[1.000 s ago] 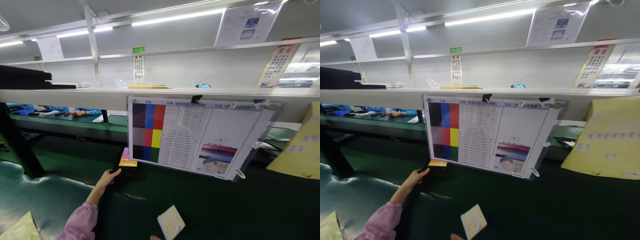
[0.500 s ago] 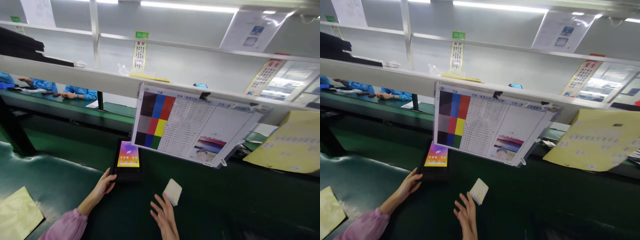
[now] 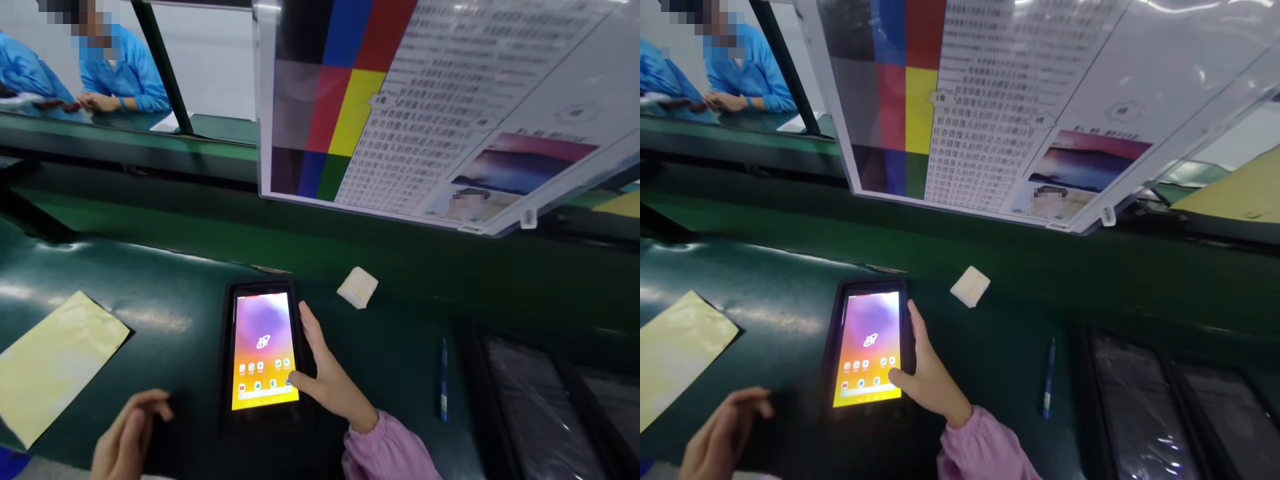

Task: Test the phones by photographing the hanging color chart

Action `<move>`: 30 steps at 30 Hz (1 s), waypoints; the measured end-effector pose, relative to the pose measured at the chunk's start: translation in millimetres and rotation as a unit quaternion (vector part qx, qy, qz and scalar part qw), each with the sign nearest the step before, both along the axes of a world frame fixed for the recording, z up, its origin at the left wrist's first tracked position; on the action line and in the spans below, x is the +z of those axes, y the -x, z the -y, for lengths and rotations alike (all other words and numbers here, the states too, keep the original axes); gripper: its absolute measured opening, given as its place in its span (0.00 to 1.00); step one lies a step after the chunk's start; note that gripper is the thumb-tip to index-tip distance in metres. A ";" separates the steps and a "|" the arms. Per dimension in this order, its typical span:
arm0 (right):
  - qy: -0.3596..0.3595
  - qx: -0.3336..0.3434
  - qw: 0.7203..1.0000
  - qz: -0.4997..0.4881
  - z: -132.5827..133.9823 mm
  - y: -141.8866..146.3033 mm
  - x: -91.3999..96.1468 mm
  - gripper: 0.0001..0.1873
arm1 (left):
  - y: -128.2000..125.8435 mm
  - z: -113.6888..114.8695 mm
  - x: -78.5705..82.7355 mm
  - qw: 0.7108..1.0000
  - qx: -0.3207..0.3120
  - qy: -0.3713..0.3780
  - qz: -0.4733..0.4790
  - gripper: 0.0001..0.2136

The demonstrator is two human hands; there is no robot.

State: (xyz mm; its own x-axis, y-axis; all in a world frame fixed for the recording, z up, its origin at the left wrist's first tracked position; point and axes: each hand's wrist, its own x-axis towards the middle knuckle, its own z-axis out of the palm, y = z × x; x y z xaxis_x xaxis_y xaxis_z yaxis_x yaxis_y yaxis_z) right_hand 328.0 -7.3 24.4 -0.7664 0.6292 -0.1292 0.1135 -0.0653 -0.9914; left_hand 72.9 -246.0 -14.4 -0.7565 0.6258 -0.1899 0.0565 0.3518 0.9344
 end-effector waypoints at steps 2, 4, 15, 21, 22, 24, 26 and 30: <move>-0.006 0.021 1.000 0.019 -0.7 -2.1 3.8 0.55 | 24.4 -9.1 7.0 0.992 -0.037 0.023 -0.117 0.22; -0.020 0.023 0.999 0.044 -0.8 -3.3 5.3 0.55 | 42.6 -29.7 14.7 0.971 -0.106 0.033 -0.209 0.21; -0.079 0.011 0.989 0.123 1.3 -0.9 6.8 0.58 | 53.8 -208.3 30.5 0.903 -0.232 -0.054 -0.356 0.20; -0.052 -0.004 0.994 0.096 -1.6 -1.8 3.1 0.48 | 59.0 -195.4 17.0 0.882 -0.277 -0.031 -0.380 0.19; -0.044 -0.012 0.995 0.093 -2.2 -1.5 2.8 0.46 | 59.3 -193.4 16.9 0.882 -0.276 -0.028 -0.382 0.19; -0.039 -0.025 0.994 0.096 -3.3 -1.1 3.6 0.44 | 58.4 -192.4 18.0 0.881 -0.274 -0.024 -0.385 0.19; -0.040 -0.032 0.993 0.106 -4.3 -0.7 5.6 0.43 | 55.0 -193.6 19.8 0.881 -0.274 -0.023 -0.386 0.19; -0.048 -0.042 0.992 0.113 -0.9 2.2 3.8 0.42 | 38.8 -194.7 26.2 0.881 -0.265 -0.015 -0.392 0.17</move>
State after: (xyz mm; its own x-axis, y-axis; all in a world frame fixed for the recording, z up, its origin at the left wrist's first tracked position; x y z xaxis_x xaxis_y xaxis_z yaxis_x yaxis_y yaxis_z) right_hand 325.8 -6.4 28.1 -0.6692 0.7069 -0.2293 0.3323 0.0087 -0.9431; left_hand 34.1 -51.3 11.8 -0.2484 0.9263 0.2833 0.8371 0.0581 0.5440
